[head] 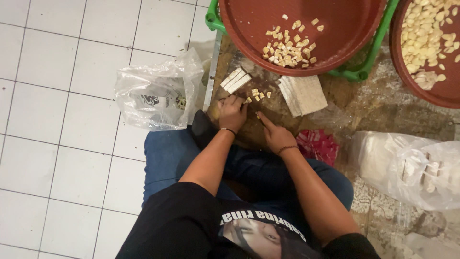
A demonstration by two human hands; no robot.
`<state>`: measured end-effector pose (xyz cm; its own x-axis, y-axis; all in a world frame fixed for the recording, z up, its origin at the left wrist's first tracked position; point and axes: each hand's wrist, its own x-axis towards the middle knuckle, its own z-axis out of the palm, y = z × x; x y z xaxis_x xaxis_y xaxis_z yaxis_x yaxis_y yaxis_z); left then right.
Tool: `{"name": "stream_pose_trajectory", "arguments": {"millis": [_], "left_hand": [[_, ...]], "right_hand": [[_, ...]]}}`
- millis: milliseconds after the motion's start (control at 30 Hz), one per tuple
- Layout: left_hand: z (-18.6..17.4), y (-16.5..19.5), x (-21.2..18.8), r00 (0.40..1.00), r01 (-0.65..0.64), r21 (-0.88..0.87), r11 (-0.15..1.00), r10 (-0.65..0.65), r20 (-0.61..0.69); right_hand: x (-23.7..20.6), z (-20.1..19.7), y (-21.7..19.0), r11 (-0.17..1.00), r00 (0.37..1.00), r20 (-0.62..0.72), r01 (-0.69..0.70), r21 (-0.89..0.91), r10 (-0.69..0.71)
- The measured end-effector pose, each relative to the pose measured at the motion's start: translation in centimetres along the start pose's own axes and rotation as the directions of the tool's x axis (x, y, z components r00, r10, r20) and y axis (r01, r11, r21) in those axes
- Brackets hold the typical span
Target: The person sits on the floor and uses a knife to cut white firm food blocks into small cubes on a wooden board. The cut pieces are placed into a nearby brown tray.
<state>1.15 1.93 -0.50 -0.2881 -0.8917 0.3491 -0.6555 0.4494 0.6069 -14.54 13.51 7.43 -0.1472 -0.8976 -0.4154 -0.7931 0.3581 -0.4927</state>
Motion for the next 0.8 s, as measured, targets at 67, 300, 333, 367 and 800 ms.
{"name": "stream_pose_trajectory", "arguments": {"millis": [67, 300, 333, 367, 800], "left_hand": [[0.1, -0.1, 0.1, 1.000, -0.020, -0.003, 1.000, 0.020, -0.012], [0.5, -0.7, -0.1, 1.000, -0.002, 0.019, 1.000, 0.002, 0.002], [0.6, -0.7, -0.1, 1.000, 0.005, 0.022, 1.000, -0.005, 0.003], [0.7, -0.7, -0.1, 1.000, 0.011, 0.025, 1.000, -0.011, 0.002], [0.0, -1.9, -0.2, 0.992, 0.070, -0.075, 0.995, -0.061, 0.108]], "right_hand": [[0.0, 0.0, 0.0, 1.000, 1.000, 0.015, -0.023, -0.005, 0.024], [-1.3, -0.1, 1.6, 0.996, 0.993, 0.069, -0.094, 0.005, 0.093], [-1.2, -0.3, 2.0, 0.996, 0.997, 0.054, -0.061, 0.061, 0.058], [-1.0, -0.6, 2.5, 0.993, 0.999, 0.037, -0.025, 0.117, 0.021], [-0.6, -1.6, 3.3, 0.985, 0.993, 0.050, -0.109, 0.132, 0.103]]}}
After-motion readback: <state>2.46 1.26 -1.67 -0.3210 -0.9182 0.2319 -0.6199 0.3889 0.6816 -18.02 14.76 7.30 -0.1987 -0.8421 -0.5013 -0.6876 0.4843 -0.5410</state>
